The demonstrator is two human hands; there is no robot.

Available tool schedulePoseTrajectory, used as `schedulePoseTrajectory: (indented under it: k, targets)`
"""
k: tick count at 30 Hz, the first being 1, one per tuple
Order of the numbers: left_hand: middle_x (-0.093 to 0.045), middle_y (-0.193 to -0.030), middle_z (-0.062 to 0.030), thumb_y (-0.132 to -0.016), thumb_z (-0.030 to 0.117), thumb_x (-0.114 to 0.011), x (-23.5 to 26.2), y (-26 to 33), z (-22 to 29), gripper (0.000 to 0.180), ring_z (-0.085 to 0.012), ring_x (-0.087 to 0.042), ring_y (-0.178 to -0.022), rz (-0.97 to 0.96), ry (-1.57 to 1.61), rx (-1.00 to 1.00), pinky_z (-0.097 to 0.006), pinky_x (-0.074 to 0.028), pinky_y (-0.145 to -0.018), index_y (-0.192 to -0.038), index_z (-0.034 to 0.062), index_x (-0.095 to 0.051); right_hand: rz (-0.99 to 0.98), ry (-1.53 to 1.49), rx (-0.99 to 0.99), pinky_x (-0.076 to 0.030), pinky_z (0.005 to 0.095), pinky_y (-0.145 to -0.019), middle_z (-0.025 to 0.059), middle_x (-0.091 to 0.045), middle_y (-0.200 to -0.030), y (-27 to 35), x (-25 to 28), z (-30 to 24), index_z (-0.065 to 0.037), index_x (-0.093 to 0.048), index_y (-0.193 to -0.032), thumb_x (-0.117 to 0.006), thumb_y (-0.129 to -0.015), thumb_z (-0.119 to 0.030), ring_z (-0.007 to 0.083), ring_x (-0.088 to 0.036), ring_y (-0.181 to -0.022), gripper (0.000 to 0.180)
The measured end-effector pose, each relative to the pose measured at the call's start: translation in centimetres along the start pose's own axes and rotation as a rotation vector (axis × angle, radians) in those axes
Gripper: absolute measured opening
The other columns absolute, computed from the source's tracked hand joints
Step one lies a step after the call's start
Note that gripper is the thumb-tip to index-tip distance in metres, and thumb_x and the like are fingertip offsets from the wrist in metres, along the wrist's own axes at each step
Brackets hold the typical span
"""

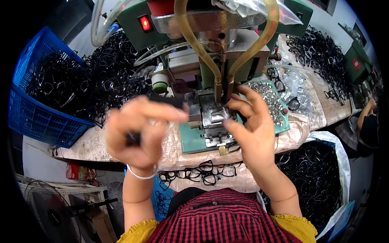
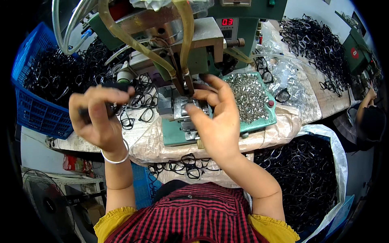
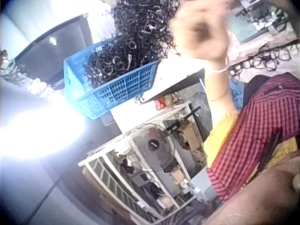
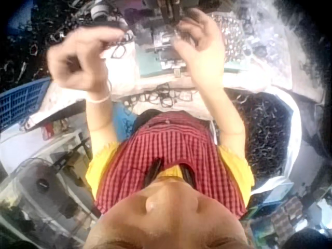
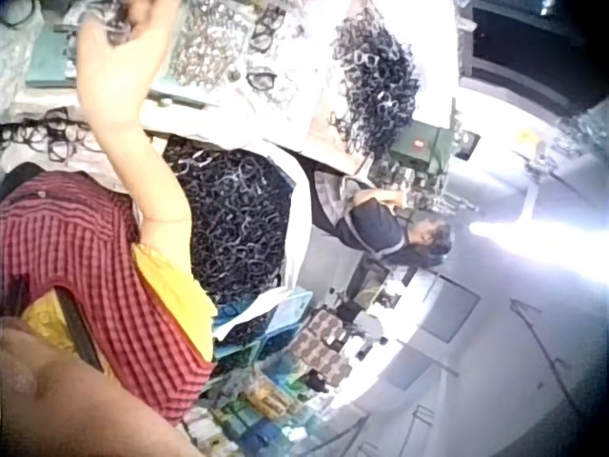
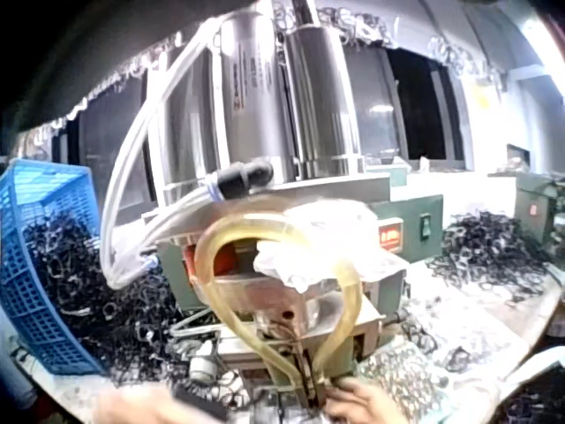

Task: The person repeatedly picks up black eyeglass frames, places them into a green machine, and presses a lever to process each frame. Finished frames are placed on the table or into a pile. The person also briefly uses pliers to adjust a frame and moves a blue crate of frames.

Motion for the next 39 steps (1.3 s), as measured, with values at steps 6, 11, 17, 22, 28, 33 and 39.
schedulePoseTrajectory:
  k: [6,11,17,22,28,33,39]
  targets:
    - [-0.068,-0.082,0.0003,-0.069,0.034,-0.08,-5.6,4.0,2.8,0.038,-0.014,-0.053,-0.059,-0.497,-0.196,-0.439,-0.026,-0.041,-0.047,-0.066,0.013,-0.048,-0.008,1.004,0.201,-0.039,0.0406,-0.103,0.0205,-0.059,-0.121,-1.6,6.6,1.7,-0.004,-0.066,-0.109,-0.068,-0.076,-0.011,0.0334,-0.051,-0.122,0.034]
    - [-0.066,-0.078,-0.0032,-0.068,0.032,-0.082,-7.6,5.7,1.8,0.042,-0.0135,-0.052,-0.057,-0.508,-0.216,-0.484,-0.023,-0.04,-0.046,-0.064,0.0111,-0.045,0.236,1.25,0.338,-0.04,0.0455,-0.101,0.0204,-0.059,-0.118,-1.3,13.4,7.2,-0.008,-0.071,-0.088,-0.072,-0.074,-0.011,0.0387,-0.051,-0.119,0.014]
    - [-0.065,-0.078,-0.0051,-0.07,0.029,-0.081,-7.1,6.2,1.4,0.041,-0.0139,-0.053,-0.058,-0.448,-0.2,-0.474,-0.024,-0.041,-0.048,-0.064,0.0104,-0.045,-0.078,1.291,0.534,-0.046,0.0436,-0.087,0.013,-0.06,-0.114,-2.8,9.4,6.9,-0.006,-0.064,-0.079,-0.07,-0.073,-0.007,0.0341,-0.054,-0.113,0.008]
    - [-0.063,-0.121,-0.0128,-0.076,0.034,-0.077,-4.0,12.2,1.3,0.038,-0.021,-0.061,-0.075,-0.268,-0.185,-0.172,-0.039,-0.054,-0.085,-0.098,0.0077,-0.06,0.356,0.828,0.232,-0.048,0.0285,-0.076,0.0087,-0.069,-0.09,-1.6,14.4,7.2,-0.002,-0.071,-0.095,-0.068,-0.084,-0.005,0.017,-0.062,-0.083,0.011]
    - [-0.066,-0.105,-0.0125,-0.078,0.007,-0.07,8.6,11.7,-4.3,0.023,-0.0331,-0.06,-0.098,-0.072,-0.894,0.389,-0.042,-0.045,-0.088,-0.1,0.0029,-0.065,0.432,0.499,0.027,-0.047,0.027,-0.092,0.0096,-0.066,-0.113,-0.3,16.4,9.9,0.001,-0.065,-0.115,-0.056,-0.094,-0.005,0.0142,-0.062,-0.101,0.023]
    - [-0.065,-0.095,-0.0131,-0.077,0.022,-0.075,13.4,12.0,-11.3,0.026,-0.0334,-0.058,-0.086,-0.137,-1.228,0.428,-0.041,-0.047,-0.076,-0.093,0.0031,-0.065,0.356,0.808,0.181,-0.048,0.0291,-0.085,0.0111,-0.069,-0.099,-2.6,13.9,8.4,0.001,-0.067,-0.103,-0.06,-0.089,-0.005,0.019,-0.064,-0.092,0.017]
    - [-0.068,-0.084,-0.016,-0.073,0.018,-0.072,12.0,16.4,-21.6,0.054,-0.0368,-0.065,-0.08,0.07,-0.984,0.911,-0.044,-0.051,-0.07,-0.121,0.0052,-0.051,0.32,0.966,0.251,-0.049,0.0321,-0.08,0.0122,-0.068,-0.094,-2.9,12.8,8.5,0.001,-0.067,-0.098,-0.062,-0.086,-0.004,0.0242,-0.064,-0.087,0.014]
Point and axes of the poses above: each hand's wrist, its own y-axis away from the middle knuckle, its own x-axis out of the back of the hand, z = x × y, the point moved 4 cm from there along -y, towards the middle knuckle
